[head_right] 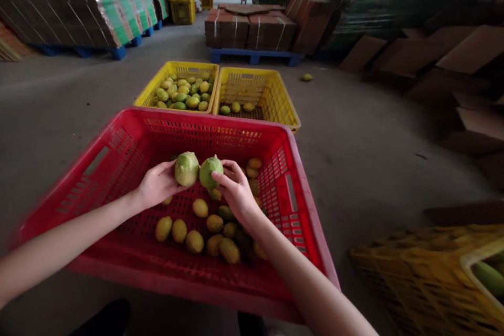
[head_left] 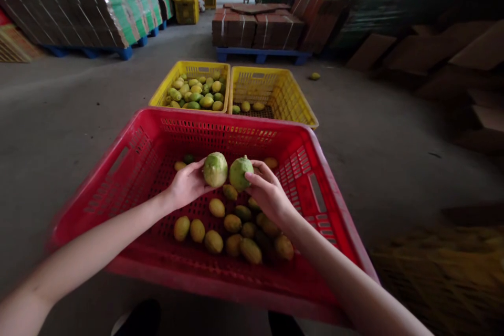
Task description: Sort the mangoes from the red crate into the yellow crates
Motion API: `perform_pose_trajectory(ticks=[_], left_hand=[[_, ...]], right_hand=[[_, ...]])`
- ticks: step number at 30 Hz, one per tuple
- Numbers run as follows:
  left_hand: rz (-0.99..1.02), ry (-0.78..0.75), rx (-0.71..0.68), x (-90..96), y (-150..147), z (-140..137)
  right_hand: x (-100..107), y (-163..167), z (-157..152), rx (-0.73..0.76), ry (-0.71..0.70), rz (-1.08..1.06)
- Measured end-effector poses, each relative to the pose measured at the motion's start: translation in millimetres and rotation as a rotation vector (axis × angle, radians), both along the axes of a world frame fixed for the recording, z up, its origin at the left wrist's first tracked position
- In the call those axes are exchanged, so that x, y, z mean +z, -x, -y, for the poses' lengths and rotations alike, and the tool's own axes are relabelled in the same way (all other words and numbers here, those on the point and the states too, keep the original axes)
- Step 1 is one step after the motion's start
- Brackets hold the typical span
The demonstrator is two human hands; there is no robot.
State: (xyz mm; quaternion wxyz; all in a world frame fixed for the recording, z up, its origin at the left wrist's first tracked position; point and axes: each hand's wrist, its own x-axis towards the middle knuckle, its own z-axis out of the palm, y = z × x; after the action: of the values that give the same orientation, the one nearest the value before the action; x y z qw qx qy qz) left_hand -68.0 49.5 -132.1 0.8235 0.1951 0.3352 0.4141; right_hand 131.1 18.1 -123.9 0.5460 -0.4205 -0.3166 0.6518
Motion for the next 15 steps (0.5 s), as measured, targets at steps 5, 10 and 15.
perform_pose_trajectory(ticks=[5,10,15], left_hand=[[-0.056,0.011,-0.101,-9.4,-7.2,7.1],[-0.1,0.13,-0.097,-10.9,-11.7,9.9],[-0.052,0.273,-0.008,-3.9,-11.0,5.3]], right_hand=[[-13.5,7.8,-0.2,0.039,0.139,-0.106],[-22.0,13.1,1.7,0.047,0.234,-0.104],[-21.6,15.8,-1.4,0.023,0.399,-0.16]])
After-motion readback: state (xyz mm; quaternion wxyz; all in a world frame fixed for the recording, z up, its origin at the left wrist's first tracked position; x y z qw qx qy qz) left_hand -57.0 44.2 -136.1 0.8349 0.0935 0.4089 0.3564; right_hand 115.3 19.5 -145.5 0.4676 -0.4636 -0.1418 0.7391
